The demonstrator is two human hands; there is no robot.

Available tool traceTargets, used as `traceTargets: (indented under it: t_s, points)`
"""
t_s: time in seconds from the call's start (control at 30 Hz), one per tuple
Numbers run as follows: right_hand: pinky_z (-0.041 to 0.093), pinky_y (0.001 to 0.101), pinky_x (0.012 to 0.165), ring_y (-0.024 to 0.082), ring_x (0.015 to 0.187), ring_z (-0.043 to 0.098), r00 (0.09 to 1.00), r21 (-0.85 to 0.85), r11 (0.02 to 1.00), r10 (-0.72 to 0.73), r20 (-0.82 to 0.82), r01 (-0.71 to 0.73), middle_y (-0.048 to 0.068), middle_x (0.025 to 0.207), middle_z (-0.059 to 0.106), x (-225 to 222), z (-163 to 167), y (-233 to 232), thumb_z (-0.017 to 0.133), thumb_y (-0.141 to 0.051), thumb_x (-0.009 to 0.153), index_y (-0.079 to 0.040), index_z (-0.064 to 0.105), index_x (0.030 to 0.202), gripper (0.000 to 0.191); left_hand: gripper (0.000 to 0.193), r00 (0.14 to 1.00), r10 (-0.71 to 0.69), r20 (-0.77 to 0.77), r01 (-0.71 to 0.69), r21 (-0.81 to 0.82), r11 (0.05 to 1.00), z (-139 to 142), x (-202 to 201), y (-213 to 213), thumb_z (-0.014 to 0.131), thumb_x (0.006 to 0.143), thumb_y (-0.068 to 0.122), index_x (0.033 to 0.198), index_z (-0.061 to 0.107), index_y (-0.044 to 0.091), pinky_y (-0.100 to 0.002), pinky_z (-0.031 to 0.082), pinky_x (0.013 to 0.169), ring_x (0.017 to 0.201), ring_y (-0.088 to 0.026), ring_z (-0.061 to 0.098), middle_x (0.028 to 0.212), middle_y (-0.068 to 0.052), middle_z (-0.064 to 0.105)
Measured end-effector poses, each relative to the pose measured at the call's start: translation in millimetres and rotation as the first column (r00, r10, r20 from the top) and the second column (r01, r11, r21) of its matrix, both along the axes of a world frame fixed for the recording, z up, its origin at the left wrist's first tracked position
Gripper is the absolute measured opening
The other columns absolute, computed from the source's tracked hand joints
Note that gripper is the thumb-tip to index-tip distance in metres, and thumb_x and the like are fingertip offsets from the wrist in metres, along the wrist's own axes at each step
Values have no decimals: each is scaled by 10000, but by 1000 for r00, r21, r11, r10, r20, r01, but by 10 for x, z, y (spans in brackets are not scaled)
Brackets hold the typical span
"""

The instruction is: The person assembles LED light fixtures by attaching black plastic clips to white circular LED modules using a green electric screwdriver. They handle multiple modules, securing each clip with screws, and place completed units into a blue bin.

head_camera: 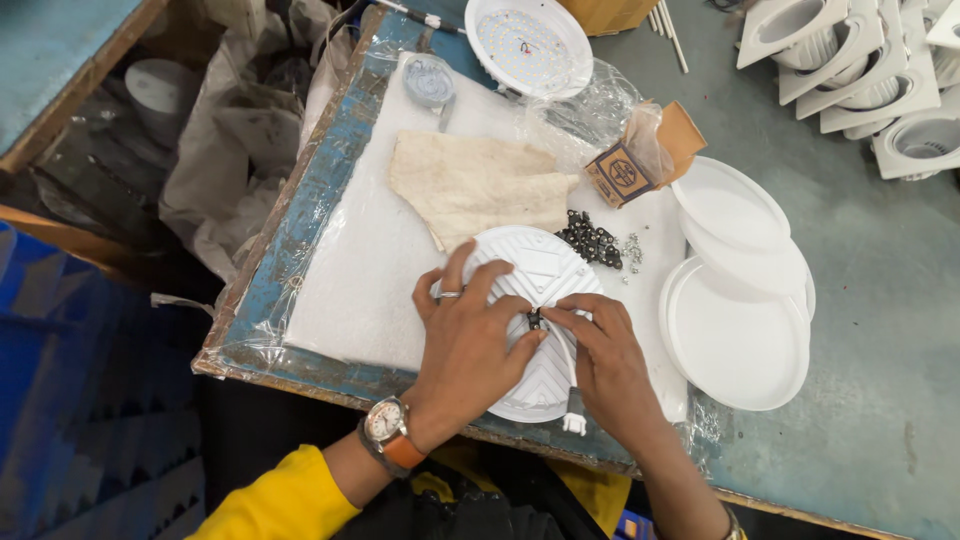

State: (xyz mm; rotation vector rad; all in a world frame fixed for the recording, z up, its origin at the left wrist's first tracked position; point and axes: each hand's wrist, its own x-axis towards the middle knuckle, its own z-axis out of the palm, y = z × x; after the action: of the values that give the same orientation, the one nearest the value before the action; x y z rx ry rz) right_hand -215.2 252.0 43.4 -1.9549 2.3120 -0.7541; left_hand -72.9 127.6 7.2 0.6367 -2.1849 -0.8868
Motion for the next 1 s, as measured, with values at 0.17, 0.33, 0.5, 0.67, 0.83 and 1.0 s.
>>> traceTargets:
  t_s: [0.17, 0.33, 0.5, 0.67, 0.83, 1.0]
  points:
    - [504, 426, 1020, 345, 1217, 622, 999, -155, 988, 22, -34, -27, 113, 1181, 650, 28, -171, 22, 554, 160, 795, -58, 704, 1175, 462, 302, 980, -102, 171, 68, 194, 979, 81, -35, -131, 829, 681, 278, 959, 828, 161, -619, 76, 1091, 1478, -423, 144, 1501, -106, 458]
    - [509, 448, 1006, 359, 1239, 603, 996, -95, 995, 35, -78, -43, 129, 1190, 655, 60, -71, 57, 529, 167, 743, -38, 704, 1149, 487, 339, 931, -225, 288, 194, 132, 972, 100, -61, -231, 784, 735, 230, 1067, 803, 168, -612, 116, 1117, 1503, -377, 160, 1536, -105, 417]
    - [501, 417, 894, 312, 1096, 588, 997, 16, 997, 71, 44, -72, 112, 1113, 649, -32, 132, 12, 646, 26, 810, -63, 735, 1122, 337, 327, 926, -259, 275, 189, 256, 948, 96, -82, -260, 775, 744, 220, 1066, 808, 176, -602, 113, 1140, 1517, -337, 155, 1514, -53, 440]
    - [500, 393, 880, 276, 1038, 603, 991, 80, 992, 91, 102, -99, 38, 1019, 693, -200, 166, -145, 802, -230, 810, -99, 776, 956, 198, 300, 923, -267, 278, 187, 282, 941, 70, -83, -291, 764, 761, 201, 1057, 814, 205, -597, 122, 1134, 1526, -313, 159, 1512, -43, 439]
    - [497, 395, 864, 264, 1014, 605, 994, 120, 992, 18, 105, -31, 21, 937, 708, -235, 140, -230, 862, -322, 720, -100, 757, 894, 300, 307, 917, -271, 293, 178, 308, 934, 61, -101, -297, 762, 758, 188, 1056, 818, 238, -584, 129, 1134, 1526, -288, 167, 1505, -10, 450]
    - [491, 399, 852, 265, 987, 601, 990, 176, 984, -32, 141, 7, 27, 914, 718, -235, 138, -263, 882, -329, 666, -105, 747, 918, 363, 335, 901, -322, 291, 222, 330, 918, 69, -101, -354, 745, 760, 158, 1071, 822, 257, -569, 125, 1147, 1526, -294, 151, 1503, 2, 446]
